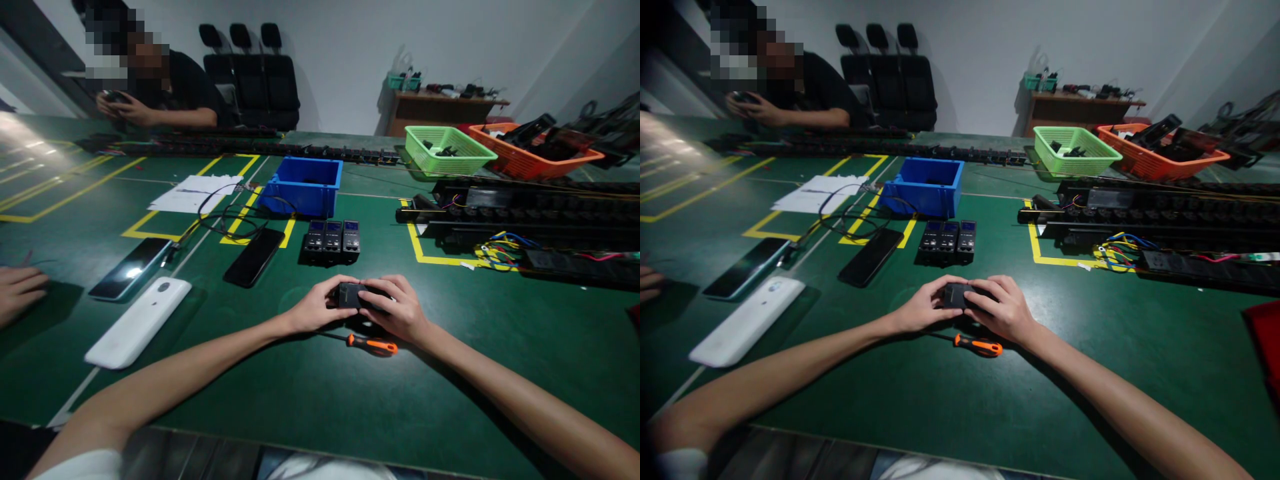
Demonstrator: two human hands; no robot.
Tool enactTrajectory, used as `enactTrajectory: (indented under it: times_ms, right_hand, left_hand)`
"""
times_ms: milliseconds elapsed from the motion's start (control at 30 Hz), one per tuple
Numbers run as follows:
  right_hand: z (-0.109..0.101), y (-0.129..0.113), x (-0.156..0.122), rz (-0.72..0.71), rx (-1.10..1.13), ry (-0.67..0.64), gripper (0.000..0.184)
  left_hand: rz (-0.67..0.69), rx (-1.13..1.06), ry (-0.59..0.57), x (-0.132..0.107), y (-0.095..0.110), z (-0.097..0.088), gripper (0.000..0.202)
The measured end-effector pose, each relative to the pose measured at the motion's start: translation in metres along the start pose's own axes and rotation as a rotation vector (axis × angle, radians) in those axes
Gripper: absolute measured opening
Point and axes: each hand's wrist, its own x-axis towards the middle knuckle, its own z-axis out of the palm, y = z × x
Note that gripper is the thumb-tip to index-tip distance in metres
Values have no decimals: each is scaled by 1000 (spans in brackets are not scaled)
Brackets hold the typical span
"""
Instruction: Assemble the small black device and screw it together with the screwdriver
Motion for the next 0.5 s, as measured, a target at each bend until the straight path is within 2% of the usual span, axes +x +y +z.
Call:
enactTrajectory:
  times_ms: [500]
  right_hand:
    - [1,1,-2,-18,-15,21,28]
  left_hand:
    - [35,45,4,0,0,1,55]
